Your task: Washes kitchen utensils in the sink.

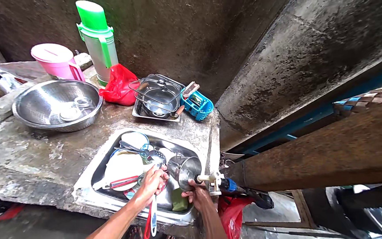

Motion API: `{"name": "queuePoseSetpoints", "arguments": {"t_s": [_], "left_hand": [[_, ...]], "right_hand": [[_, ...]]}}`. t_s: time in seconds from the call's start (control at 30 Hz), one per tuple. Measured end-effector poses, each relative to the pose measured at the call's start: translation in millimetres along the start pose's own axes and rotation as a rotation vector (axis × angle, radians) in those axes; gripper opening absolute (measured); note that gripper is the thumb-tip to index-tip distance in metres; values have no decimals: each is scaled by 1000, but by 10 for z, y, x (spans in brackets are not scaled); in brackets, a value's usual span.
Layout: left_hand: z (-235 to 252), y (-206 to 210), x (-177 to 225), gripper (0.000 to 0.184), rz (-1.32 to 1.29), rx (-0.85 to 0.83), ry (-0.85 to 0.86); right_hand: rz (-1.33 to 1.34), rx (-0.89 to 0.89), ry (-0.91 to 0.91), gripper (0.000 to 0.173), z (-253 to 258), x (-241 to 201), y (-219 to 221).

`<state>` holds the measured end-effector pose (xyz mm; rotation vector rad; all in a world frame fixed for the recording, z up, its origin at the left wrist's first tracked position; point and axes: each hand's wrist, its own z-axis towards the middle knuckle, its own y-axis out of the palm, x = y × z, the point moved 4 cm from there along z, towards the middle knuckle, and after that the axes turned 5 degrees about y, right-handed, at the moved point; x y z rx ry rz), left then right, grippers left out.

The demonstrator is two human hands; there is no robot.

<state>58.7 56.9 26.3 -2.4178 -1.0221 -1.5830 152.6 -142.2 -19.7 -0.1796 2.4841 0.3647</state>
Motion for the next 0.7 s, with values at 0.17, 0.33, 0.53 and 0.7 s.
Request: {"name": "queuePoseSetpoints", "arguments": {"t_s": [0.17,0.33,0.53,0.7], "left_hand": [[152,72,-217,31,-57,136,22],[311,268,-500,28,-270,327,93],[349,551,-686,43,-232,199,47],[533,715,-667,38,-377,137,-133]], "right_hand": [[284,-189,-76,20,243,67,413],[457,-130,-249,24,193,-41,763],[351,-10,-415,33,296,-199,963],[-208,-146,-1087,38,107,-560,1113]]}}
